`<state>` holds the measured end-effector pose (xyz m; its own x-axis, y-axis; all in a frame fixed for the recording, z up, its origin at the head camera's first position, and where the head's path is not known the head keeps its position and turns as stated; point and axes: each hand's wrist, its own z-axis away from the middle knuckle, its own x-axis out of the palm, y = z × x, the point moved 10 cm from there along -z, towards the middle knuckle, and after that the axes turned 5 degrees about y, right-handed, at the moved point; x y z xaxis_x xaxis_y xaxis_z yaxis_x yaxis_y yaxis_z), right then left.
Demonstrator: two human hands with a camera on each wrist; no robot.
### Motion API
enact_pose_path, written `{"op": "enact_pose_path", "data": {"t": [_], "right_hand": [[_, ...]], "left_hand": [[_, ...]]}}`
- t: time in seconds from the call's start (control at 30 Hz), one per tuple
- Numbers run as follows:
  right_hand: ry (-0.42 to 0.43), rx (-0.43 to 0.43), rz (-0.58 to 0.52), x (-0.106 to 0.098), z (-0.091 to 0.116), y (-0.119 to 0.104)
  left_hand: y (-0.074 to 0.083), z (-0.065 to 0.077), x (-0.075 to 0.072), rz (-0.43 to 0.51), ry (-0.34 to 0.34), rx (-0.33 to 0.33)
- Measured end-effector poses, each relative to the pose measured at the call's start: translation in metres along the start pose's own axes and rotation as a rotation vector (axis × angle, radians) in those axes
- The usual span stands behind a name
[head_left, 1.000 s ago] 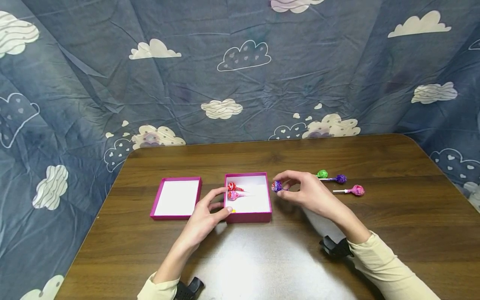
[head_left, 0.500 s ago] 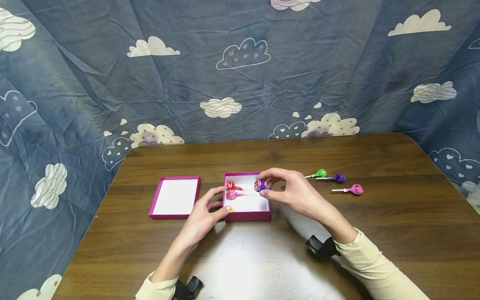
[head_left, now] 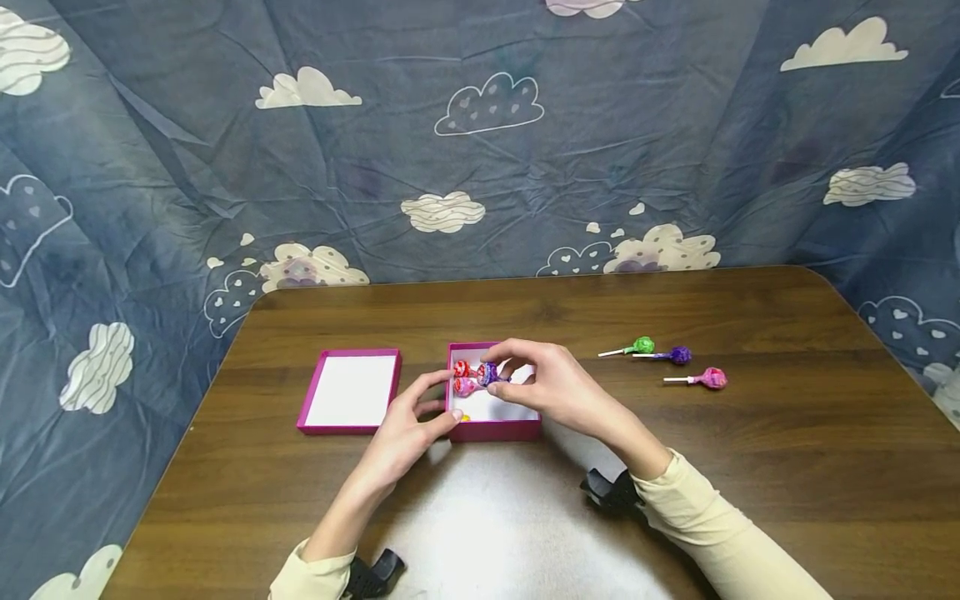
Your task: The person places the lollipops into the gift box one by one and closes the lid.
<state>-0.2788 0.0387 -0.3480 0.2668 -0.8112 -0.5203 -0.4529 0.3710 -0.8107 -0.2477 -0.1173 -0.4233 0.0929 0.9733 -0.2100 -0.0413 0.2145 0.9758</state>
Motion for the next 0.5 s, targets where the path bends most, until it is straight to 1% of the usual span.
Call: {"op": "enact_pose_path", "data": {"t": [0.13,0.23,0.4,0.5], "right_hand": [[-0.028,0.024,0.016,0.010,-0.007,0.008],[-0.047,0.026,0.053,0.017,-0.011,0.014],[-0.095,0.014,0.086,0.027,-0.016,0.016],[-0.136,0.012,0.117,0.034,-0.020,0.015]], "left_hand": [[0.001,-0.001,0.000,0.005,-0.002,0.000],[0.001,-0.001,0.000,0.007,-0.001,-0.001],[0.003,0.000,0.001,0.011,-0.005,0.011],[0.002,-0.001,0.000,0.010,-0.002,0.005]]}}
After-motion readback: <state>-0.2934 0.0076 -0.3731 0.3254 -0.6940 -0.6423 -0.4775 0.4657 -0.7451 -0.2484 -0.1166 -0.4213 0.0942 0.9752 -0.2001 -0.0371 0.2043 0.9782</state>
